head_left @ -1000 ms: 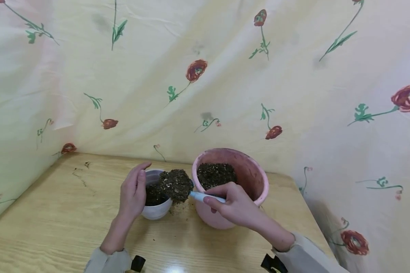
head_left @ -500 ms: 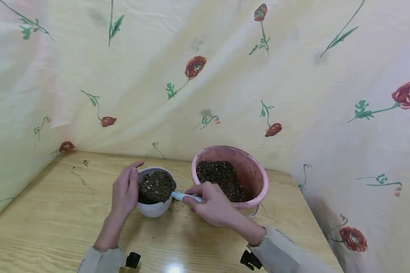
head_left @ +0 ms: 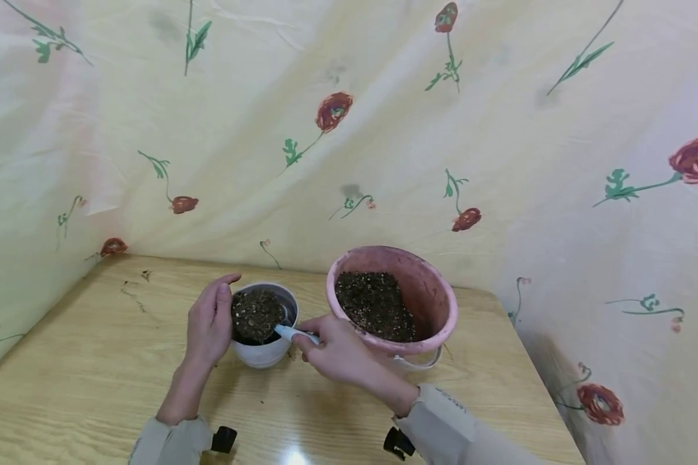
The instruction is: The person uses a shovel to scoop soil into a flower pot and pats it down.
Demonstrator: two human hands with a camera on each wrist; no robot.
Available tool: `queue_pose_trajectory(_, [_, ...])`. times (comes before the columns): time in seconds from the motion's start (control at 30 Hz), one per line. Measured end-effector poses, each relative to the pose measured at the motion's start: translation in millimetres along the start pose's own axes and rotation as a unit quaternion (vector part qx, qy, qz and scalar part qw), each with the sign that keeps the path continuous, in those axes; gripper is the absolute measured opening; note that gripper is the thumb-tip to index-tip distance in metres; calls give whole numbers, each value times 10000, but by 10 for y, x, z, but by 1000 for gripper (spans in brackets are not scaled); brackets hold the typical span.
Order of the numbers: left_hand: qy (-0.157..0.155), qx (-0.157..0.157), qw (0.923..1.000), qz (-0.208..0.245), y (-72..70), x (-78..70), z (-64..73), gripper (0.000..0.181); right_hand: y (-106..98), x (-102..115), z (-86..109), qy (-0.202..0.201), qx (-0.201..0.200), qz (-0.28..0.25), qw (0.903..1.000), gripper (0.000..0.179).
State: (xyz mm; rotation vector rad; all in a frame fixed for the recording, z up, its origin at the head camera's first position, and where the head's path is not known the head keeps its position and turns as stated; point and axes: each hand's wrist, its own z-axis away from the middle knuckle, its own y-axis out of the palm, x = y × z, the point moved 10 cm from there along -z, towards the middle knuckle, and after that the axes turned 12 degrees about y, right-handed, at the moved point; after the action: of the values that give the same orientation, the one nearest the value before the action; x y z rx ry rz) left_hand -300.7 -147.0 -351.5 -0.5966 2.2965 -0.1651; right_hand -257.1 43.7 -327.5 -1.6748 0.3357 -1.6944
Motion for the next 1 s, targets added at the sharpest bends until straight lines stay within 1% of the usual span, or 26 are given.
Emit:
queue_pose_trajectory(0.13, [-33,-6,10000,-36,0,44,2,37,39,-2,-33,-45,-85,15,10000,18])
queue_pose_trajectory(0.3, [-78,6,9999,-76,14,99,22,37,86,-56,-86,143,-115,-3,9998,18])
queue_pose_trajectory(0.47, [-75,71,9999,-83,48,120,35,38,111,-115,-127,334,-131,-25,9994,18])
queue_pose_trajectory(0.6, [-108,155,9998,-100,79,138,41,38,134,-163,-147,456,-77,-115,9989,18])
queue_pose_trajectory(0.87, [-247,315,9990,-180,119,196,67,39,178,-197,-198,530,71,-298,9981,21])
queue_pose_trajectory(1.0, [-268,326,9989,-213,117,227,65,40,180,-152,-217,466,119,-87,9988,20])
